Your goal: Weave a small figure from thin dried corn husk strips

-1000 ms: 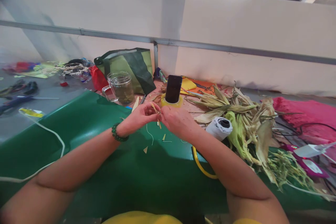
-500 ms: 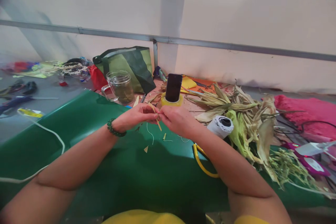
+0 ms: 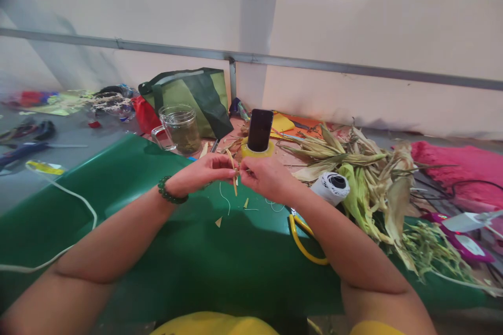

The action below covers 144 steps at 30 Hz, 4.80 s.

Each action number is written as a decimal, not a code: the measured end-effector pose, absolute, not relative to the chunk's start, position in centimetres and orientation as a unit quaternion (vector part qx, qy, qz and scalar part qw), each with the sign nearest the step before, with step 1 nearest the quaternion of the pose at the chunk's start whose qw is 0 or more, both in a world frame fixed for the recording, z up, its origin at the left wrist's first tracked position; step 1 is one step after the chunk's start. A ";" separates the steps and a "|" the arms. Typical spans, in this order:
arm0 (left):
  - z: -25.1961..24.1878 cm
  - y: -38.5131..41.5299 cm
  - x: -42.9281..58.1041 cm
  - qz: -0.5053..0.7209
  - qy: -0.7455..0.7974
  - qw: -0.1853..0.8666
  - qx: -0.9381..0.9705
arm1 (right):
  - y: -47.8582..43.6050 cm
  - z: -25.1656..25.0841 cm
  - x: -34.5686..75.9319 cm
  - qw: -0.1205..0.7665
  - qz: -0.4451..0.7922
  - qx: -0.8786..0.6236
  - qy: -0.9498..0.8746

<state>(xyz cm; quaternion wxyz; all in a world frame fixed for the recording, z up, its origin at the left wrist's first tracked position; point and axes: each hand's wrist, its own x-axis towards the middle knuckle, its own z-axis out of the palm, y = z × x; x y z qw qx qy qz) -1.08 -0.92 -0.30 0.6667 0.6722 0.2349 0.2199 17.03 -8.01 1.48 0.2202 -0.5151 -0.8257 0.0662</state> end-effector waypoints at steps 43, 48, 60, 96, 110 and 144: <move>0.2 -1.8 -1.4 0.266 0.204 0.496 0.801 | -6.3 -0.2 17.5 0.412 0.101 -0.454 -0.784; 0.1 -1.3 -1.6 0.378 0.229 0.487 0.753 | -5.8 -2.3 16.2 0.466 0.167 -0.480 -0.724; -0.8 -1.8 -1.1 0.375 0.207 0.349 0.833 | -7.6 -0.3 15.9 0.405 -0.101 -0.412 -0.810; -0.2 -1.1 -1.5 0.482 0.251 0.366 0.755 | -7.7 -3.1 14.5 0.518 0.032 -0.451 -0.726; -0.3 -1.3 -1.3 0.367 0.213 0.656 0.624 | -6.3 -3.0 15.7 0.521 0.074 -0.455 -0.718; -0.5 -1.6 -1.1 0.463 0.250 0.465 0.712 | -7.2 -2.4 15.6 0.467 -0.074 -0.409 -0.780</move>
